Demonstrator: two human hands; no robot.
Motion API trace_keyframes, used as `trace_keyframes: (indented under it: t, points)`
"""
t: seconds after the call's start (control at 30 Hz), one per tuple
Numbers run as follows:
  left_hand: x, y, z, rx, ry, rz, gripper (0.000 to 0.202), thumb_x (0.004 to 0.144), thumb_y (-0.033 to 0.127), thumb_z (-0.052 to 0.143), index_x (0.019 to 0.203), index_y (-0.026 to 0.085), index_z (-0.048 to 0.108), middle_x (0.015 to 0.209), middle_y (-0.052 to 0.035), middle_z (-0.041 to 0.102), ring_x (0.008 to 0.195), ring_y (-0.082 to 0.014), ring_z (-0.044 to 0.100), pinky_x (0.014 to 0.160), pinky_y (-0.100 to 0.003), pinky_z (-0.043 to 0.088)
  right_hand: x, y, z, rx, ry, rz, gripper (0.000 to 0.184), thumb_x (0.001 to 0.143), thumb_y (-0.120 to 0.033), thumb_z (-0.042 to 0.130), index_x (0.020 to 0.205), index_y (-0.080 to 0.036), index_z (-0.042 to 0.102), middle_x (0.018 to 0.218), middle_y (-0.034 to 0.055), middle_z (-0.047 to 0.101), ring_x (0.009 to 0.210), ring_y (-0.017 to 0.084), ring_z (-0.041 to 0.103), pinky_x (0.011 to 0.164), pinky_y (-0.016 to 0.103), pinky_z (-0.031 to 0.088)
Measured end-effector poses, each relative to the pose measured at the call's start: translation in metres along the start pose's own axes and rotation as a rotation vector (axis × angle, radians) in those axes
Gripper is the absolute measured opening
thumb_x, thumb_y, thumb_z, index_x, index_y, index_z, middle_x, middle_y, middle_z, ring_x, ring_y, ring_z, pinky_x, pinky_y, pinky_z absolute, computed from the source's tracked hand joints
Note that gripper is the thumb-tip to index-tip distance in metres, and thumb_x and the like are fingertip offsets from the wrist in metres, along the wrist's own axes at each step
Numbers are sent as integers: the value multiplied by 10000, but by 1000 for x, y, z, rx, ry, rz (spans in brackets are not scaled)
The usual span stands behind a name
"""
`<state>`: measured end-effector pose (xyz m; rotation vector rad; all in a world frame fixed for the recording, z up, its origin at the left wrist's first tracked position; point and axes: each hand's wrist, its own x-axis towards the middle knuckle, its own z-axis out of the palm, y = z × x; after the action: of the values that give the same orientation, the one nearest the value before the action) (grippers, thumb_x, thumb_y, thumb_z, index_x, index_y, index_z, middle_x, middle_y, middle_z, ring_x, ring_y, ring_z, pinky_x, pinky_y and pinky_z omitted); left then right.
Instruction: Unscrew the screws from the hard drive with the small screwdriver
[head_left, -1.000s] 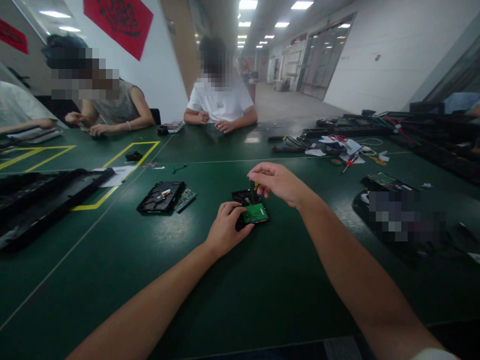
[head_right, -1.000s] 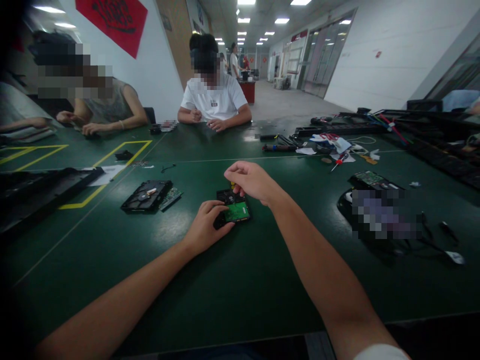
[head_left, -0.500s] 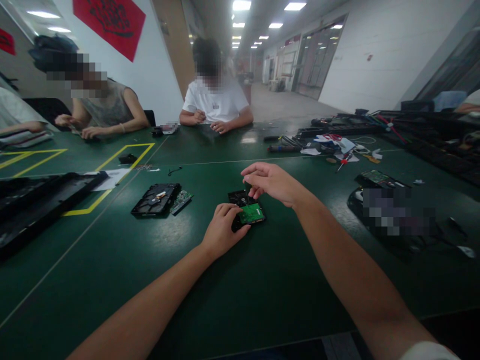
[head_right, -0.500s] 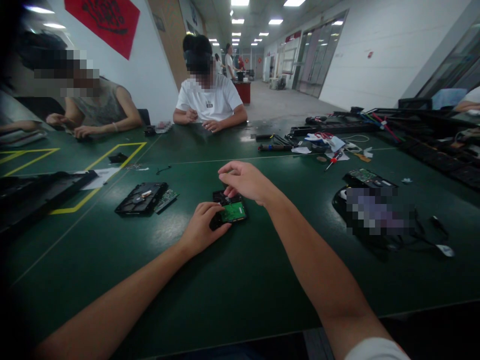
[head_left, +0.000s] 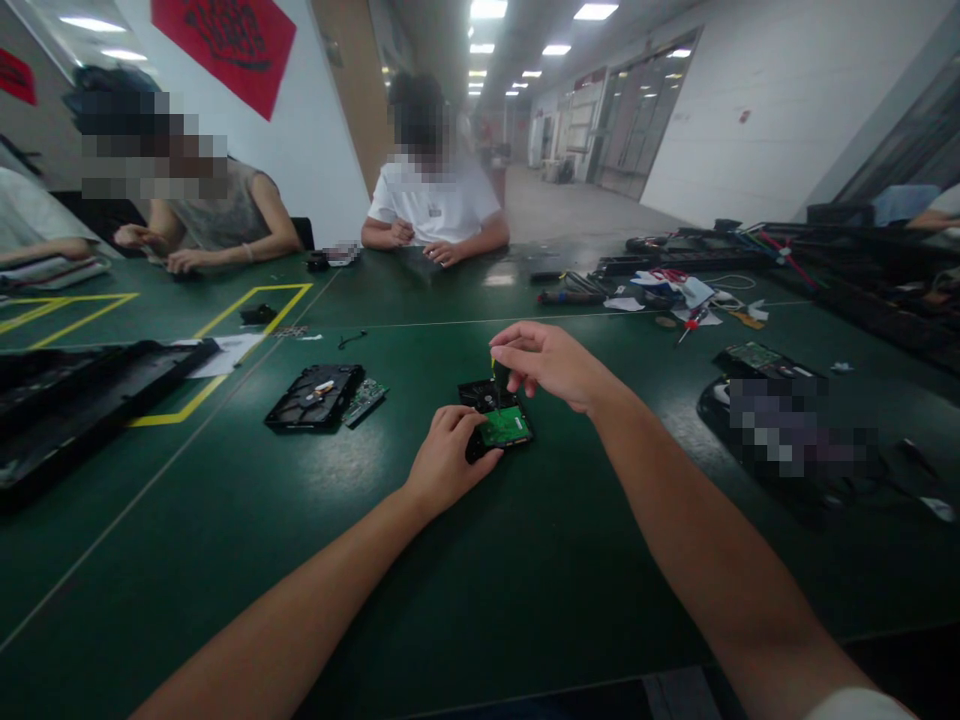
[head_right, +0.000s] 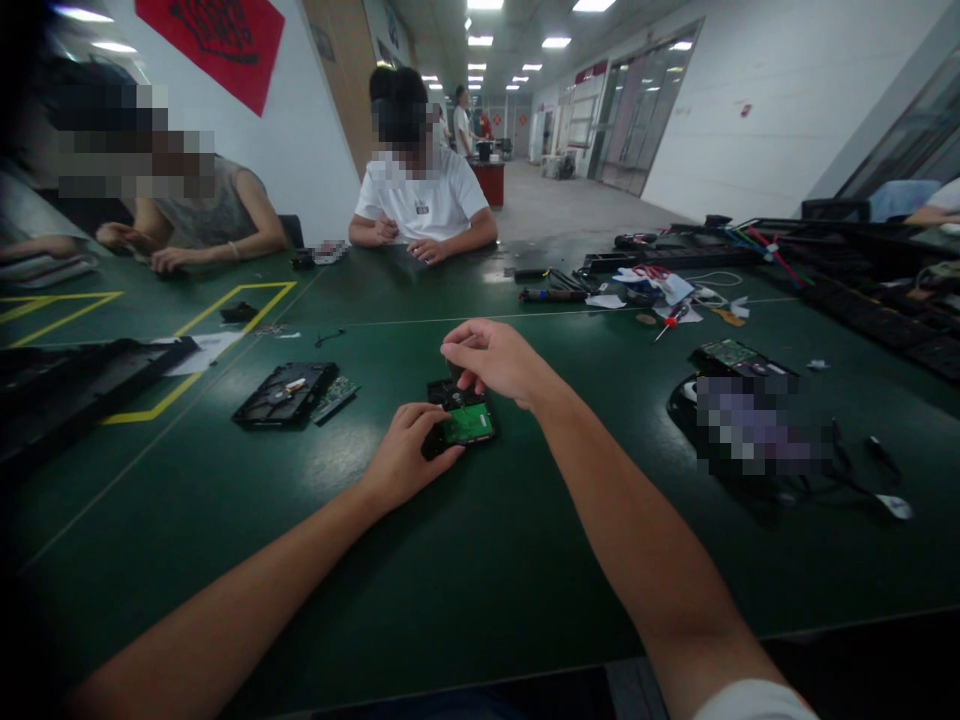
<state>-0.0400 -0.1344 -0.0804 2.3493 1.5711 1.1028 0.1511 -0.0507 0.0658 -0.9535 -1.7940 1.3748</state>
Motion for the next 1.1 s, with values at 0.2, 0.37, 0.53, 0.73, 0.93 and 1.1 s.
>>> trace_keyframes:
  t: [0.2, 0.37, 0.53, 0.73, 0.93, 1.1]
  points:
    - [0, 0, 0, 1, 9, 2, 418, 879, 333, 817, 1258, 261, 657, 1274, -109, 623, 1255, -328, 575, 1078, -547, 548, 3, 0, 1, 52, 45, 75, 67, 984, -175, 681, 947, -190, 627, 844, 36, 727, 592, 116, 680, 489, 203, 542]
    - [-1, -1, 0, 17, 0, 8, 411, 878, 329, 818, 1249, 246, 661, 1280, -114, 615, 1246, -324, 575, 1071, -538, 553, 2, 2, 0, 25, 46, 27, 111, 976, -274, 727, 931, -199, 660, 789, 11, 689, 585, 103, 634, 472, 186, 520]
    - [-1, -2, 2, 20, 6, 15, 393, 882, 334, 816, 1237, 245, 675, 1290, -117, 615, 1252, -326, 568, 1074, -549, 551, 1, 2, 0, -16, 4, -2, 85, 992, -242, 698, 927, -199, 664, 768, 1, 668, 566, 99, 635, 419, 173, 469]
    - [-1, -2, 2, 19, 17, 11, 383, 887, 351, 811, 1233, 241, 691, 1279, -118, 615, 1243, -328, 579, 1074, -548, 556, 2, 1, 0, 39, 31, 35, 67, 996, -216, 691, 964, -200, 634, 771, -1, 687, 543, 106, 652, 444, 194, 513]
    - [-1, -2, 2, 19, 9, 6, 398, 887, 353, 811, 1247, 234, 691, 1292, -121, 614, 1253, -326, 576, 1086, -546, 551, 2, 2, 0, -7, 40, 7, 78, 991, -199, 685, 917, -194, 663, 739, -3, 667, 560, 101, 642, 484, 190, 531]
    - [-1, -1, 2, 18, 12, 1, 393, 879, 341, 820, 1239, 245, 695, 1288, -118, 615, 1256, -330, 577, 1083, -552, 552, 1, 1, -3, -76, -4, -45, 65, 986, -222, 679, 966, -203, 738, 802, 11, 671, 574, 99, 637, 421, 177, 463]
